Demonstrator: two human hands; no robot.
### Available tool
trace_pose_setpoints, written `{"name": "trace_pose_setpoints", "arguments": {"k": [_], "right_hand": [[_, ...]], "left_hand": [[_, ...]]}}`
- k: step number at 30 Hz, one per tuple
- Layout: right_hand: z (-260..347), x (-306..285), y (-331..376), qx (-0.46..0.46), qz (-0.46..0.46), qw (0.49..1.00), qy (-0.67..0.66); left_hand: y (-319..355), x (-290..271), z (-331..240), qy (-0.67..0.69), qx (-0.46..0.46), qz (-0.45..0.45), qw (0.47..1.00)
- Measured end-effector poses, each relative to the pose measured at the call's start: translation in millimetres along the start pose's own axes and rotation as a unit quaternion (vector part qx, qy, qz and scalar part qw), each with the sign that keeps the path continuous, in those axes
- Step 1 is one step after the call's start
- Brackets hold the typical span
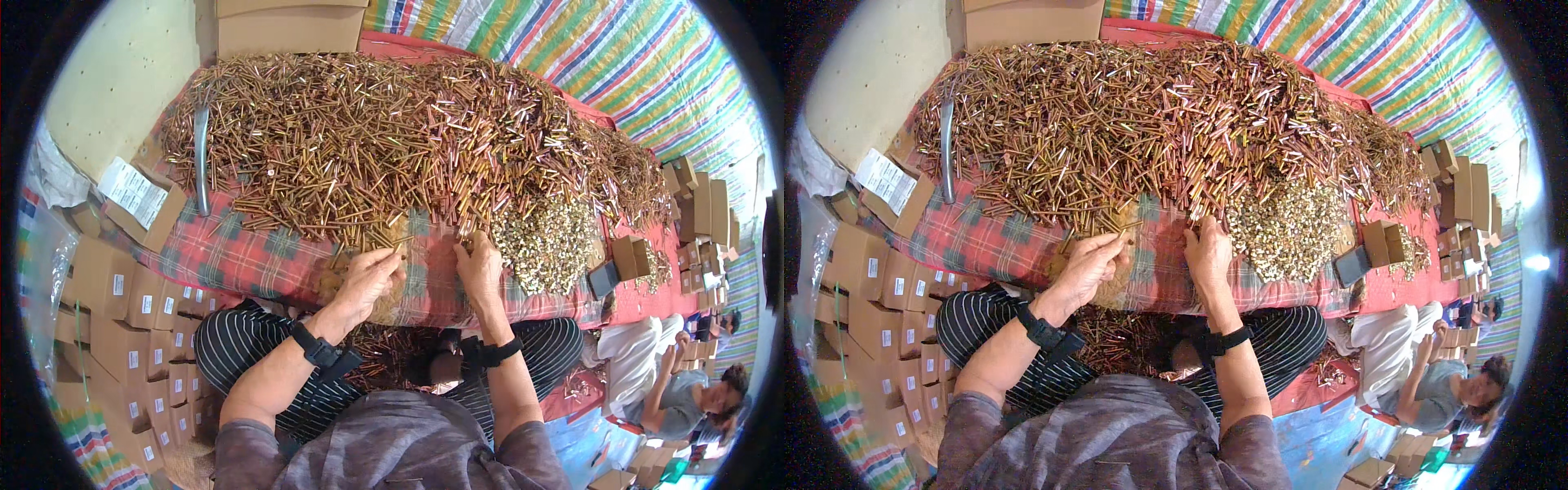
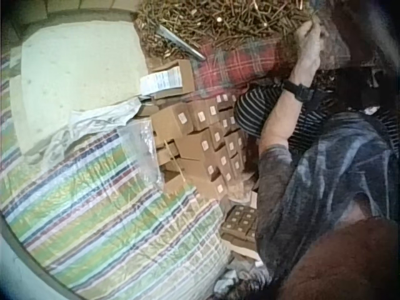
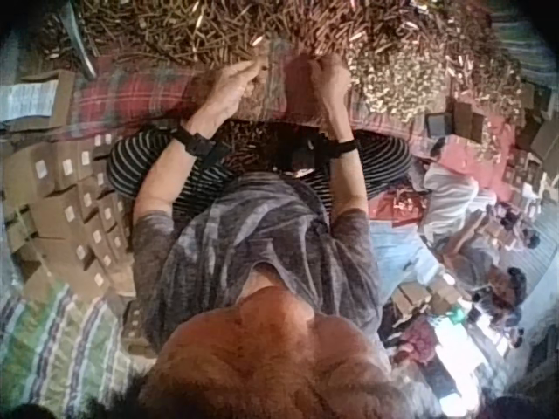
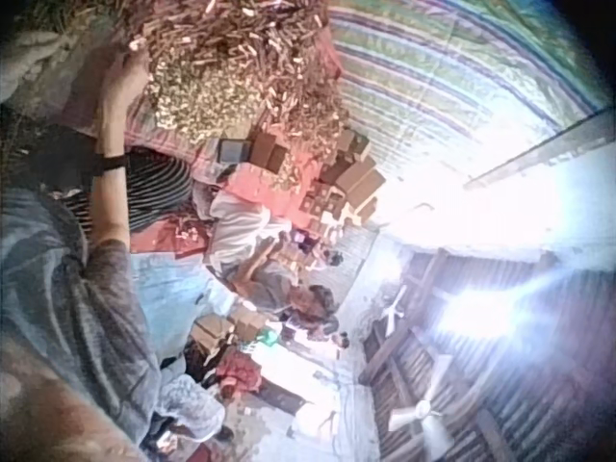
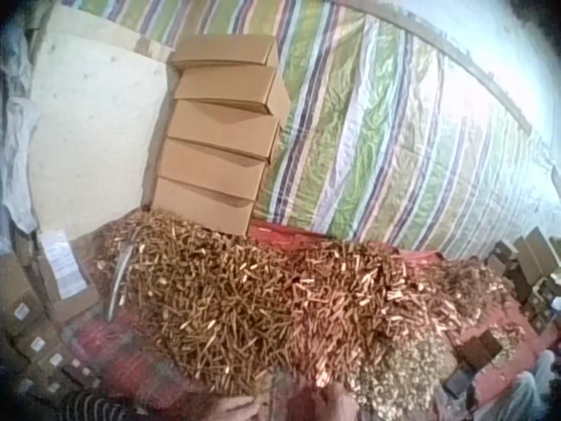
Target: Manually sort and bundle small stick-like materials on a work surface.
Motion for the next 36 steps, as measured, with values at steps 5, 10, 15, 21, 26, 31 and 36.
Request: {"name": "trace_pose_setpoints", "arguments": {"k": [5, 10, 15, 21, 26, 31, 36], "right_hand": [[9.9, 5.8, -6.2, 0.012, 0.036, 0.999, 0.036], [17.4, 17.7, -1.2, -0.025, 0.122, 0.987, 0.104], [21.7, 2.3, 1.3, 0.089, 0.051, 0.99, -0.095], [44.7, 13.8, 40.9, 0.325, 0.086, 0.77, -0.543], [48.4, 21.2, 52.7, 0.359, 0.04, 0.688, -0.629], [52.4, 16.6, 55.6, 0.368, 0.02, 0.671, -0.643], [60.8, 12.9, 60.7, 0.347, 0.033, 0.695, -0.629]], "left_hand": [[1.8, 1.6, -0.9, -0.03, -0.007, 0.014, 0.999], [0.7, -1.0, 4.2, -0.055, 0.009, 0.007, 0.998], [3.1, -3.0, 3.1, -0.016, -0.004, -0.005, 1.0], [6.1, 2.8, 0.5, 0.018, -0.016, 0.005, 1.0], [7.3, 3.8, -0.1, 0.044, -0.019, 0.025, 0.999], [10.9, 7.7, -4.5, 0.025, -0.012, 0.038, 0.999], [11.3, 9.4, -13.3, -0.075, 0.061, 0.019, 0.995]]}}
Point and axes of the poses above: each hand's wrist, its own y-axis away from the middle knuckle, its own x-axis out of the palm, z = x × y, the point moved 7 cm from there along -y, towards the middle knuckle, and after that the axes turned 9 degrees about -z, right-handed, at the moved point
